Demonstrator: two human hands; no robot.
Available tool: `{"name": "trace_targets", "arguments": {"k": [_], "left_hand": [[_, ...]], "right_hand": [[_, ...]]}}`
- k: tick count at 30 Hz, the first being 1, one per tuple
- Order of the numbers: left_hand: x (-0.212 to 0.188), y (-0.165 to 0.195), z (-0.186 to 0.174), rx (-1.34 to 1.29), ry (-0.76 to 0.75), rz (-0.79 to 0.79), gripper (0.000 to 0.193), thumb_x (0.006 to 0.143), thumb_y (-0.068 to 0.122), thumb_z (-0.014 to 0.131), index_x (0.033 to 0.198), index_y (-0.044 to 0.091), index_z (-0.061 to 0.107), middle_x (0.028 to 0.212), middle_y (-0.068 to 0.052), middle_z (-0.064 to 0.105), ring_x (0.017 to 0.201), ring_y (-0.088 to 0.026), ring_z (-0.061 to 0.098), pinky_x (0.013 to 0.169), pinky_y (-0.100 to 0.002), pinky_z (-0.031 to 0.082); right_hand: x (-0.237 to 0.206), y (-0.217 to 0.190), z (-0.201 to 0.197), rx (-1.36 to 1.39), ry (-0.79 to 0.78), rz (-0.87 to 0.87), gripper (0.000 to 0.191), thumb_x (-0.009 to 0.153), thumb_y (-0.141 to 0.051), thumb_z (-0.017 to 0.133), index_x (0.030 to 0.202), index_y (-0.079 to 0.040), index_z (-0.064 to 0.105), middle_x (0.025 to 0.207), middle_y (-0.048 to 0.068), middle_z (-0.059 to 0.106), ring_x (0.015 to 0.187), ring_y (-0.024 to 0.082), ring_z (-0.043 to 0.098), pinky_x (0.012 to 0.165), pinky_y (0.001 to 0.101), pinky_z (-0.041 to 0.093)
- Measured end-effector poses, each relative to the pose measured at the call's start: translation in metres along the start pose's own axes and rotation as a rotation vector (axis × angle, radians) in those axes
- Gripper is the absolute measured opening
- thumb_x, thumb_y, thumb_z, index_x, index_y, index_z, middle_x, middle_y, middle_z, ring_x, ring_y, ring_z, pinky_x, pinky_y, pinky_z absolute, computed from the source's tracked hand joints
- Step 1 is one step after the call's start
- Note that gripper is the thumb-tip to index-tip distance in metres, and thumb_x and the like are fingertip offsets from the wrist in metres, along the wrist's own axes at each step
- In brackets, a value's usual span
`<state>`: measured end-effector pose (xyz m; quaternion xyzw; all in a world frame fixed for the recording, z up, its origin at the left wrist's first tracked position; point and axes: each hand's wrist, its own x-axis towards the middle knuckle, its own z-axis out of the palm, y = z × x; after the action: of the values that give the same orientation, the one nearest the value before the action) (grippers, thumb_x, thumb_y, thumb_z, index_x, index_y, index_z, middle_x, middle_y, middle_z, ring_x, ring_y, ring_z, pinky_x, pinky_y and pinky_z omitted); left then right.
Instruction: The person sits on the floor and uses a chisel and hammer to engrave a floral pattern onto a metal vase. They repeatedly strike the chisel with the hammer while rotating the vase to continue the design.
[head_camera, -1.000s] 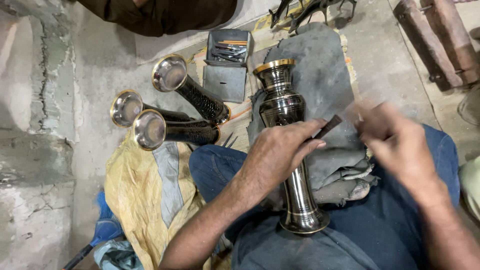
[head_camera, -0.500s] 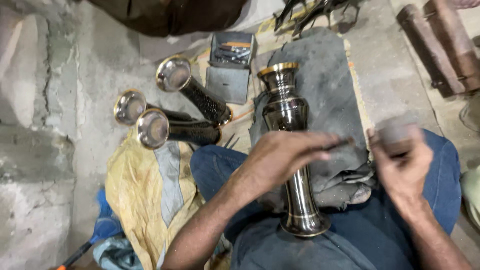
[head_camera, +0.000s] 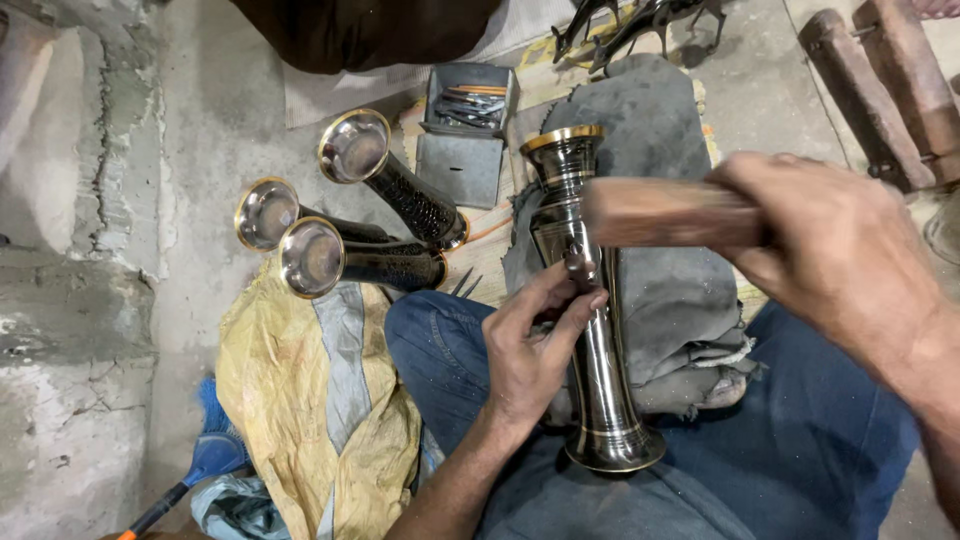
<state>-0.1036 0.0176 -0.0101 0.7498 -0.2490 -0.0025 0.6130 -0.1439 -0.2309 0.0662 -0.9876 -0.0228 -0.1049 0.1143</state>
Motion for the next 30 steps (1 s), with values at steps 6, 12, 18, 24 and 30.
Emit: {"name": "trace_targets", "arguments": {"k": [6, 12, 18, 24, 30], "left_hand": [[-0.007, -0.001, 0.005, 0.097, 0.106, -0.059, 0.032, 0.090, 0.011, 0.083, 0.115, -0.002, 0.068, 0.085, -0.009, 0.075, 0.074, -0.011, 0.072, 0.067, -0.027, 0.059], [-0.013, -0.006, 0.014, 0.075, 0.215, -0.031, 0.033, 0.088, 0.007, 0.084, 0.115, -0.002, 0.068, 0.082, -0.007, 0.075, 0.071, -0.011, 0.071, 0.067, -0.025, 0.059], [-0.016, -0.006, 0.013, 0.104, 0.197, 0.024, 0.031, 0.088, 0.007, 0.085, 0.113, -0.001, 0.067, 0.090, -0.009, 0.077, 0.077, -0.013, 0.075, 0.069, -0.027, 0.062], [-0.009, -0.002, 0.008, 0.195, 0.036, 0.120, 0.034, 0.089, 0.012, 0.084, 0.116, -0.001, 0.068, 0.102, -0.012, 0.078, 0.089, -0.019, 0.079, 0.077, -0.029, 0.067], [0.013, 0.007, -0.001, 0.237, -0.182, 0.090, 0.038, 0.093, 0.020, 0.079, 0.125, 0.002, 0.070, 0.117, -0.016, 0.077, 0.099, -0.024, 0.080, 0.084, -0.036, 0.067]], "right_hand": [[0.027, -0.011, -0.026, -0.332, -0.171, -0.127, 0.036, 0.089, -0.040, 0.071, 0.114, -0.015, 0.063, 0.096, 0.003, 0.074, 0.087, 0.019, 0.073, 0.079, 0.0374, 0.059], [0.041, -0.023, -0.040, -0.335, -0.225, -0.155, 0.032, 0.093, -0.038, 0.068, 0.118, -0.019, 0.063, 0.101, 0.000, 0.074, 0.089, 0.020, 0.074, 0.079, 0.0398, 0.060], [0.044, -0.018, -0.032, -0.319, -0.160, -0.193, 0.032, 0.089, -0.036, 0.071, 0.111, -0.014, 0.063, 0.092, 0.001, 0.074, 0.085, 0.021, 0.075, 0.075, 0.0393, 0.061], [0.022, 0.000, -0.010, -0.130, -0.253, -0.022, 0.032, 0.090, -0.038, 0.070, 0.111, -0.015, 0.063, 0.086, 0.001, 0.072, 0.078, 0.016, 0.073, 0.078, 0.0349, 0.063], [-0.015, 0.027, 0.023, 0.107, -0.018, 0.073, 0.029, 0.085, -0.014, 0.075, 0.111, -0.008, 0.062, 0.091, 0.007, 0.072, 0.076, 0.020, 0.072, 0.069, 0.0385, 0.061]]}}
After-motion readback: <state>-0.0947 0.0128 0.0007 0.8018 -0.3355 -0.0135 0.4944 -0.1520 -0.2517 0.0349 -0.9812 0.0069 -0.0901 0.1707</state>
